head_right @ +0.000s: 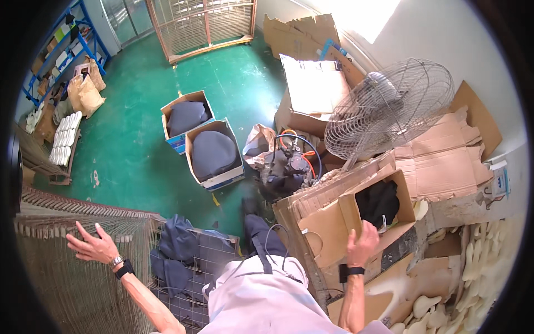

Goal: The person retrieves dark gray foam parts from a cardboard box and places them on a wooden workbench. They use a handheld spray tool to apply a coating to the surface of the foam parts. The person repeatedly moves between the workbench and a metal drying rack to retrieve and return the parts.

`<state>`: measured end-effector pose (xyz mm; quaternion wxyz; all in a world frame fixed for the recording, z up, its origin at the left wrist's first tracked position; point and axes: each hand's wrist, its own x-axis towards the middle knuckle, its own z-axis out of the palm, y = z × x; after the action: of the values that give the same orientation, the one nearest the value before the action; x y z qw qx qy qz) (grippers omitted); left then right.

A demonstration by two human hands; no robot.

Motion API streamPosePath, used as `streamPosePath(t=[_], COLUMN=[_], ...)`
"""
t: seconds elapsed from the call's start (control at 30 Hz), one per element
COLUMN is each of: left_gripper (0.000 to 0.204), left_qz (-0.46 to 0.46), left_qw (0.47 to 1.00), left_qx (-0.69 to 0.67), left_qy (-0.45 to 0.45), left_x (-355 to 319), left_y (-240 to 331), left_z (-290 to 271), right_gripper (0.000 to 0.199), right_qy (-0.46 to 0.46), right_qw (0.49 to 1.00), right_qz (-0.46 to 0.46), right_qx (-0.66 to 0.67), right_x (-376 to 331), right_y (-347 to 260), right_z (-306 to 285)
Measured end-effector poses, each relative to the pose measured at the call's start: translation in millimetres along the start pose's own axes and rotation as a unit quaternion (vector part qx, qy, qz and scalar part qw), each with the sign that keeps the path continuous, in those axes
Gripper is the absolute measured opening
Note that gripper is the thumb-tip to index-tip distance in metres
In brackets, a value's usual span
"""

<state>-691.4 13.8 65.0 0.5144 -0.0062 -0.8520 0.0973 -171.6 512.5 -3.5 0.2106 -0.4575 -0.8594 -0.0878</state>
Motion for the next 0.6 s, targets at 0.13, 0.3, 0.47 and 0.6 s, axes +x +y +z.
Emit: streamPosePath(t=[0.13, 0.3, 0.47, 0.6], left_gripper=[0.058, 0.049, 0.046, 0.044], left_qz=[-0.003, 0.004, 0.012, 0.046], left_qw=[0.998, 0.995, 0.992, 0.99], left_qx=[0.06, 0.094, 0.124, 0.128], left_qy=[0.02, 0.038, 0.02, 0.025], left_x=[1.5, 0.3, -2.6, -1.6], left_y=[1.7, -0.7, -1.9, -1.8], left_z=[16.5, 31.2, 30.9, 40.5], right_gripper=[0.039, 0.039, 0.026, 0.023], right_qy=[-0.176, -0.551, -0.478, -0.433], right_qw=[0.964, 0.792, 0.816, 0.785], right_qz=[-0.048, -0.226, -0.261, -0.348], right_qx=[0.191, 0.133, 0.193, 0.275], right_x=[35.5, 79.9, 140.8, 173.3], right_y=[-97.0, -168.8, -246.7, -267.8], right_z=[59.9, 163.5, 214.9, 281.9])
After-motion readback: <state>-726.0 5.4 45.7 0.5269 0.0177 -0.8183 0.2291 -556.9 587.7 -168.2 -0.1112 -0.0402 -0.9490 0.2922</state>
